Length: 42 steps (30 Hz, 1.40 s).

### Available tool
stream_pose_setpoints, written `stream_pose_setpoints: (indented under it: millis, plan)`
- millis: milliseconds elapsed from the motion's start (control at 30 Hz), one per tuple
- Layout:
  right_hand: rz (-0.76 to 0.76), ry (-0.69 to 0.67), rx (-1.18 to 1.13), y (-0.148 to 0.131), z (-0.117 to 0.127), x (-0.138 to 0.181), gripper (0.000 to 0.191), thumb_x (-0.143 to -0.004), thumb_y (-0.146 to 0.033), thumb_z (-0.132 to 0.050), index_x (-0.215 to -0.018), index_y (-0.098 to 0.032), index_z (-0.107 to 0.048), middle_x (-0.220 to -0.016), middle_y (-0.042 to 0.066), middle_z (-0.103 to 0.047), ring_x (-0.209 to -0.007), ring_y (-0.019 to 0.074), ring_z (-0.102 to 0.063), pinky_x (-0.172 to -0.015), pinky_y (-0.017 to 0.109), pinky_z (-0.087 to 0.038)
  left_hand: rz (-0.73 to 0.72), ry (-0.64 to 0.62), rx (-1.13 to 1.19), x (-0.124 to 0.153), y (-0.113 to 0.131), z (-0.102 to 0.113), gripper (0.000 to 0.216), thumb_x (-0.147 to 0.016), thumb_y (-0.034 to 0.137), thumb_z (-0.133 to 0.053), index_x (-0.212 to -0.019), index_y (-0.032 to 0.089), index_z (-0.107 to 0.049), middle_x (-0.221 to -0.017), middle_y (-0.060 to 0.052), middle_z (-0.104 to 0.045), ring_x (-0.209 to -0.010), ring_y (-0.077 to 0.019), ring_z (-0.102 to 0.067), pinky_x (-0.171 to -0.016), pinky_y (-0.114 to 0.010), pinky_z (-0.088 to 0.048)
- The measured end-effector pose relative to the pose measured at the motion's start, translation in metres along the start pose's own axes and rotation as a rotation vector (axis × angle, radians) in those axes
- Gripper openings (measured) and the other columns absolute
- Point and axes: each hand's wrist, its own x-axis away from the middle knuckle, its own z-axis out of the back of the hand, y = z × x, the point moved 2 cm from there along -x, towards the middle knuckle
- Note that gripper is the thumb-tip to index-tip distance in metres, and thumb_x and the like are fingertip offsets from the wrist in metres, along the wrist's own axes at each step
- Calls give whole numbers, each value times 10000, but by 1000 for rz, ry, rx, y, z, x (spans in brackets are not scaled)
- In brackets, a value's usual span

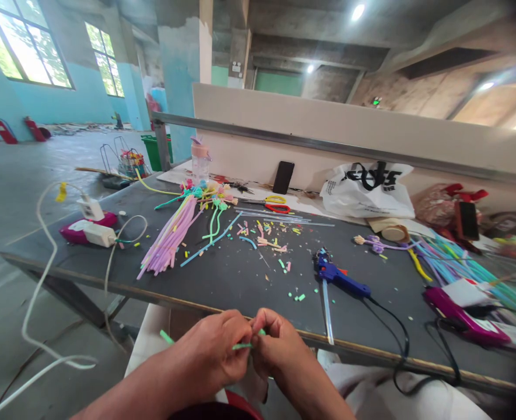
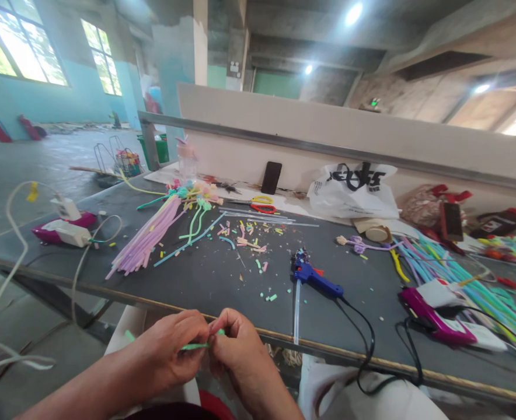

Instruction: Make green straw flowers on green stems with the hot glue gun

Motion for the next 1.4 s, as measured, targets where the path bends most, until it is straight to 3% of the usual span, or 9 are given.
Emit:
stream_pose_setpoints:
  millis: [133, 233, 333, 467, 700, 900, 1067, 1200, 1400]
  plan:
    - [15, -59, -22, -11, 1, 3, 220, -637, -208, -667, -803, -185, -526, -530, -87, -490, -358, 31, -389, -335, 126, -312, 150, 88, 238, -1, -5, -2, 124, -615, 48, -494, -607, 170, -474, -616, 34, -487, -594, -94, -437, -568, -209, -331]
    - [17, -130, -56, -28, 5, 10, 454, -693, -369, -669, -1086, -238, -483, -819, -17, -563, -424, 45, -464, -343, 150, -365, 377, 56, 662, -1, -9, -4, 57, -664, 158, -564, -673, 163, -507, -605, 43, -485, -545, -77, -420, -518, -196, -322]
    - [135, -141, 32, -42, 10, 17, 495, -723, -455, -644, -1147, -269, -472, -1020, 33, -525, -506, 51, -496, -415, 181, -403, 538, 19, 1099, -1, -9, -7, 231, -677, 338, -643, -715, 164, -496, -498, 80, -426, -417, -43, -331, -422, -177, -235]
    - [289, -145, 294, -45, 7, 24, 360, -711, -270, -677, -1052, -240, -565, -808, -7, -540, -610, 89, -488, -553, 206, -409, 534, 17, 1346, -3, -7, -13, 341, -610, 393, -725, -688, 165, -485, -427, 102, -398, -350, -20, -275, -386, -174, -176]
    - [308, 0, 477, -43, -3, 23, 134, -604, -74, -547, -667, -191, -565, -704, -19, -528, -545, 86, -464, -482, 194, -389, 609, -5, 1286, -5, -8, -21, 335, -579, 353, -757, -663, 150, -504, -419, 100, -403, -348, -11, -266, -374, -171, -169]
    - [127, -24, 232, -34, 2, 15, 111, -583, -168, -600, -661, -190, -525, -620, -50, -530, -413, 56, -450, -407, 193, -388, 578, -57, 1223, -1, -7, -10, 296, -677, 389, -675, -762, 160, -509, -424, 88, -437, -359, -26, -296, -378, -162, -181]
    - [104, -23, 83, -31, 3, 13, 120, -575, -163, -623, -660, -178, -539, -591, -58, -551, -394, 45, -459, -398, 176, -393, 492, 36, 981, 0, 0, 0, 218, -618, 212, -680, -767, 161, -529, -617, 53, -524, -514, -61, -441, -487, -178, -345]
    - [39, 4, 50, -27, -2, 12, 134, -556, -145, -622, -638, -181, -522, -497, -75, -531, -373, 44, -435, -386, 164, -370, 361, 113, 656, -1, -1, -6, 58, -661, 137, -598, -708, 151, -568, -614, 42, -512, -546, -72, -424, -502, -185, -335]
    - [28, 14, 40, -24, -2, 10, 162, -535, -160, -658, -617, -176, -518, -514, -76, -524, -384, 43, -432, -383, 163, -342, 318, 154, 510, 2, -6, -11, 36, -675, 133, -574, -693, 164, -569, -596, 42, -521, -513, -70, -440, -481, -176, -348]
